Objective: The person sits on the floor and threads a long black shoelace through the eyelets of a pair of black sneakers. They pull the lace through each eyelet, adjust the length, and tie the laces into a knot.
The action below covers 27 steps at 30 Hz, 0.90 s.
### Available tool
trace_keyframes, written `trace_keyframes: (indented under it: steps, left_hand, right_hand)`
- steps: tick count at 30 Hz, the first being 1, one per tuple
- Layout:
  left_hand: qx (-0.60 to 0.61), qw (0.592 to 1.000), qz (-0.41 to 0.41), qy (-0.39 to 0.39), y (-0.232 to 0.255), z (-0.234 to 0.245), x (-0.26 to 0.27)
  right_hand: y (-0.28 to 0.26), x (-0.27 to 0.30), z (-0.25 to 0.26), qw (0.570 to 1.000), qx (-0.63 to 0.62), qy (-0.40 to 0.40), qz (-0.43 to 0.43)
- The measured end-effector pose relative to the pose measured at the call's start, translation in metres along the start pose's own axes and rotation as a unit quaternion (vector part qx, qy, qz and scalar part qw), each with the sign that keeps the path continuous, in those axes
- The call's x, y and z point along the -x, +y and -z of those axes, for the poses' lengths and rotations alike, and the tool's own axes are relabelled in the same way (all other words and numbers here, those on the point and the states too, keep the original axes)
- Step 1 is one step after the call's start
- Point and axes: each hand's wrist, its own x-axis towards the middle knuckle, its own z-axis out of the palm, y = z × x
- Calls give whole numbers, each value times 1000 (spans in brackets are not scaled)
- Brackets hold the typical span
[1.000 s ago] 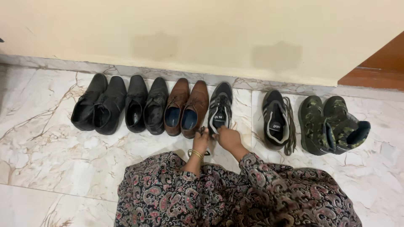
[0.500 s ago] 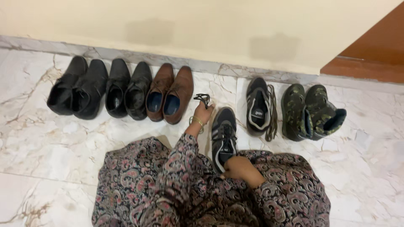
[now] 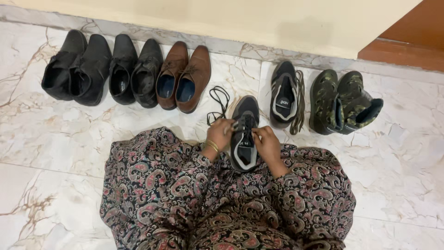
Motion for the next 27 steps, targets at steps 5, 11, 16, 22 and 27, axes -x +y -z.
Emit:
trace_keyframes:
  steps: [5,11,16,22,27]
  left_hand:
    - [-23,991,-130,30,40,7,1]
    - [-24,988,-152,2,42,-6,-9]
    - [-21,983,-181,-28,41,-4,-13]
    - [28,974,-221,-41,49,5,-14]
    - [56,984,-166,14,51,-2,-13]
  right_hand:
    - [-9,0,-13,995,62,54,52]
    - [-3,0,-25,990,124,60,42]
    - [7,1,-24,998,-4,66,15]
    - [10,4,-14,988,-130,64,56]
    - [-2,4,-11,990,36,94,100]
